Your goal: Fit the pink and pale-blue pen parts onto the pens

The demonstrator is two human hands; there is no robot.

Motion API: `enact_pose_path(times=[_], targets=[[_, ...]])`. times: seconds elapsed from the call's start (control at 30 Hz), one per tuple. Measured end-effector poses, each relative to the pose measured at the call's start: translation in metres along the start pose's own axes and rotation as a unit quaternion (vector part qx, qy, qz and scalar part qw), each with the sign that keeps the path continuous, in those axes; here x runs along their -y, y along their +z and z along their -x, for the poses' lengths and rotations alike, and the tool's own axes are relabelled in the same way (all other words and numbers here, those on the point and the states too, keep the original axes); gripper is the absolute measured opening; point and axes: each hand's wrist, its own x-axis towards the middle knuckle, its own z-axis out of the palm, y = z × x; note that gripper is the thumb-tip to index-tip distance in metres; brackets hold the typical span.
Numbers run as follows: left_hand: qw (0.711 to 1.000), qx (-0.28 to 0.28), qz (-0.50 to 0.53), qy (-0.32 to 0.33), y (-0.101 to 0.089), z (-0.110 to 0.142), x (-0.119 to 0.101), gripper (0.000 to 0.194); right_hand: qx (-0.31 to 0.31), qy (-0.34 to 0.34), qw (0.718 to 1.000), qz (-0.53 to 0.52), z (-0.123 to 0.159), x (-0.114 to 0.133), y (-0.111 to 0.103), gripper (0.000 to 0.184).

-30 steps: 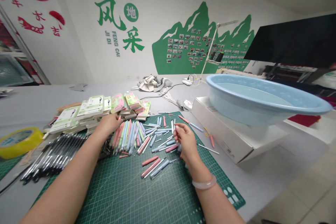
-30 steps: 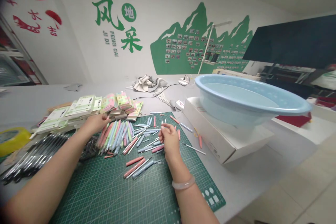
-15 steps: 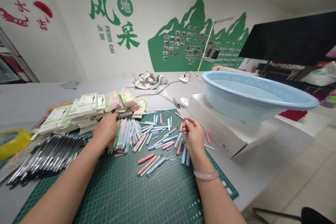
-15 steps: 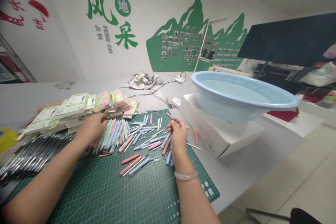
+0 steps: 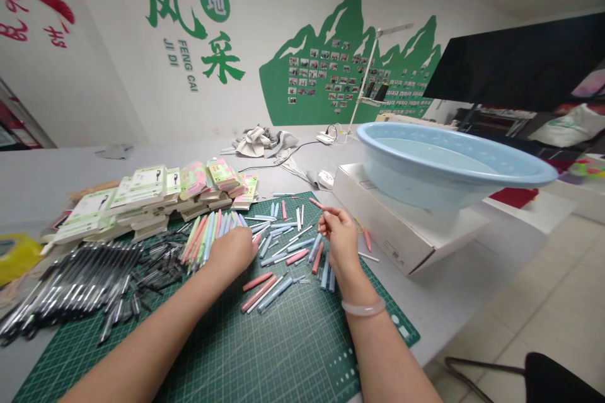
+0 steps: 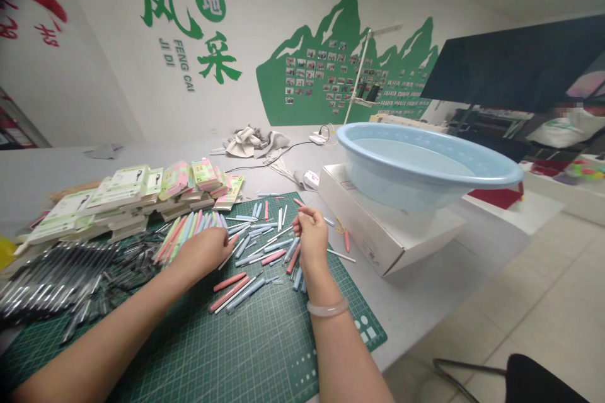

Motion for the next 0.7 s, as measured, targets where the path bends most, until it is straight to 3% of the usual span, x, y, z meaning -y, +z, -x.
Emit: enact_pose_path(times=[0.07,0.17,0.27,0.43,0.5,0.57,0.7], targets=[[0.996,-0.009,0.085,0.027,-0.014,-0.003,-0.002,0.036,0.054,0.025,0.998,0.025,0.006,0.001,0.006,0.017],[0.963,0.028,0.25,0.099,-0.029,-0.008,-0.011,0.034,0.179,0.077,0.98,0.047,0.021,0.001,0.019,0.024],[0.932,0.036,0.339,0.128,-0.03,-0.009,-0.027,0.031,0.225,0.113,0.968,0.009,0.035,-0.001,0.029,0.024],[0.908,0.032,0.399,0.125,-0.021,-0.009,-0.038,0.031,0.161,0.134,0.974,-0.09,0.031,-0.002,0.025,0.018],[0.924,0.014,0.363,0.122,-0.017,-0.011,-0.029,0.027,0.111,0.11,0.982,-0.108,0.023,0.001,0.018,0.018],[0.957,-0.006,0.259,0.131,-0.012,-0.015,-0.015,0.017,0.067,0.092,0.985,-0.132,0.015,0.005,0.012,0.021],[0.979,0.029,0.131,0.155,0.002,-0.024,0.002,0.013,0.023,0.048,0.982,-0.181,0.006,0.01,0.004,0.021]])
